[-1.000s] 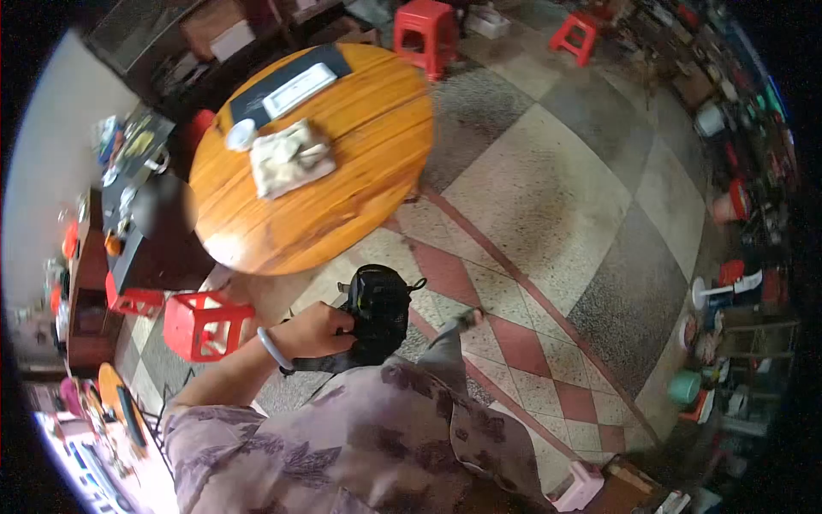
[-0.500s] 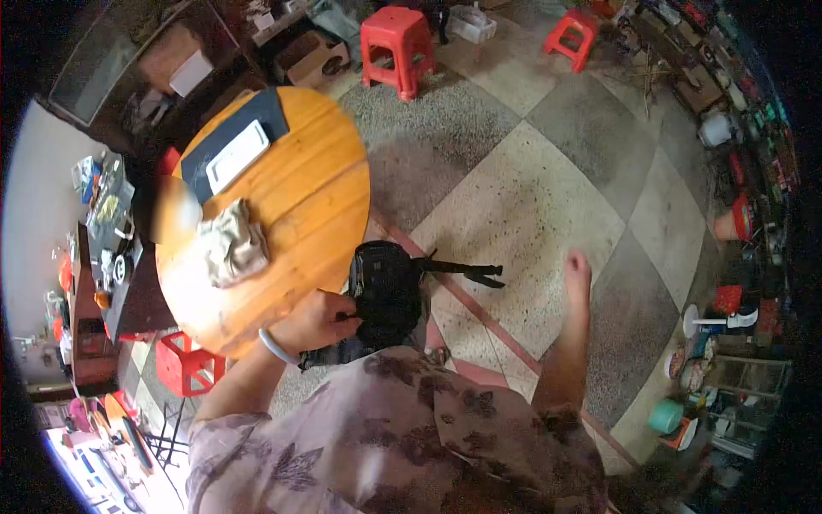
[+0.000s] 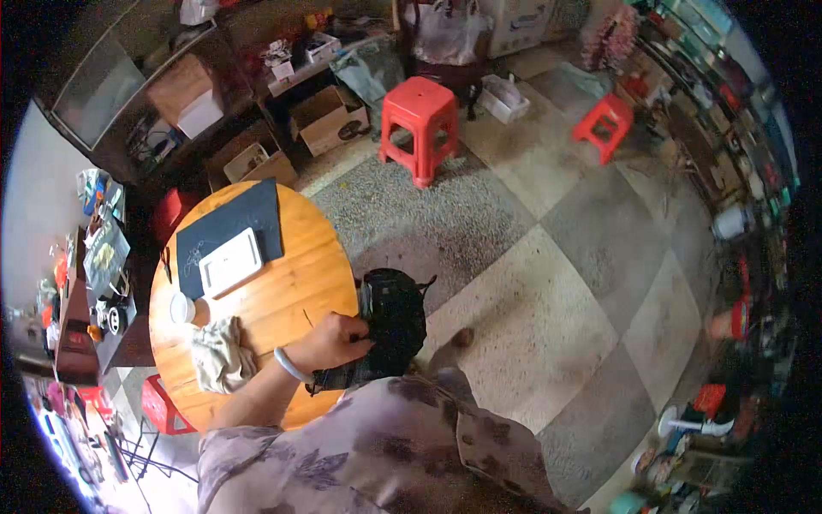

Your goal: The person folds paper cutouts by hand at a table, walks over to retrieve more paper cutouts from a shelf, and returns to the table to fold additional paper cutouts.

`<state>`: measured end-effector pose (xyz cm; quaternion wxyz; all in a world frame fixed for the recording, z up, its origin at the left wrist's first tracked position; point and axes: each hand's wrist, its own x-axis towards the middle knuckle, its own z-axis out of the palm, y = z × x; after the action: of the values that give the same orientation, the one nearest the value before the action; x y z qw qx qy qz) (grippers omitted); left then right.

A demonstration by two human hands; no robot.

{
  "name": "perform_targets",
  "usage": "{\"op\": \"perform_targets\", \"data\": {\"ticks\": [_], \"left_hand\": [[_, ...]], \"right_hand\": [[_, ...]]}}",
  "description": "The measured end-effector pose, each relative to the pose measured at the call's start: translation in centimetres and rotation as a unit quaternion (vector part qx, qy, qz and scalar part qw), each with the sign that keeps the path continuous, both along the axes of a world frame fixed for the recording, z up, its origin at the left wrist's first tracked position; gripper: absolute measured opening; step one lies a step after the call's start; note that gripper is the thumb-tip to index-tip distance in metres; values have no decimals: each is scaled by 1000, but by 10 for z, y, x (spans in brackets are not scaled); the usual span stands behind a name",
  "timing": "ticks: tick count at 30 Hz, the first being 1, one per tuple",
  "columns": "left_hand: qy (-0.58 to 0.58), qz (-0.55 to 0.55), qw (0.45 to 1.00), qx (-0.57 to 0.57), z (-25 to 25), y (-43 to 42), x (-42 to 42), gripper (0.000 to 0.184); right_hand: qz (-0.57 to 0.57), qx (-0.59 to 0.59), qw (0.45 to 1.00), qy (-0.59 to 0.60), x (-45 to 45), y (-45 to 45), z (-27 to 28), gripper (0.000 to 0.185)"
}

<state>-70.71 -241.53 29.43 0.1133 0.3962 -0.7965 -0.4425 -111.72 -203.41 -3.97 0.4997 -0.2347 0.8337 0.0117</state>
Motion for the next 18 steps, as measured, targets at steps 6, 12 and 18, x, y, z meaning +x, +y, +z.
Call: {"op": "perform_targets", "data": {"ticks": [6,12,18], "left_hand": [[2,29,999,-25,-25,-109,-48,23],[-23,135,991,8,-7,-184,-54,23],[1,238,971,31,2,-268,-22,20]], "right_hand": [[47,36,998,32,-106,-134,-4,36],[325,13,891,317,-320,-384,18,37],[159,-510,833,141,-215,-844,81,30]]}}
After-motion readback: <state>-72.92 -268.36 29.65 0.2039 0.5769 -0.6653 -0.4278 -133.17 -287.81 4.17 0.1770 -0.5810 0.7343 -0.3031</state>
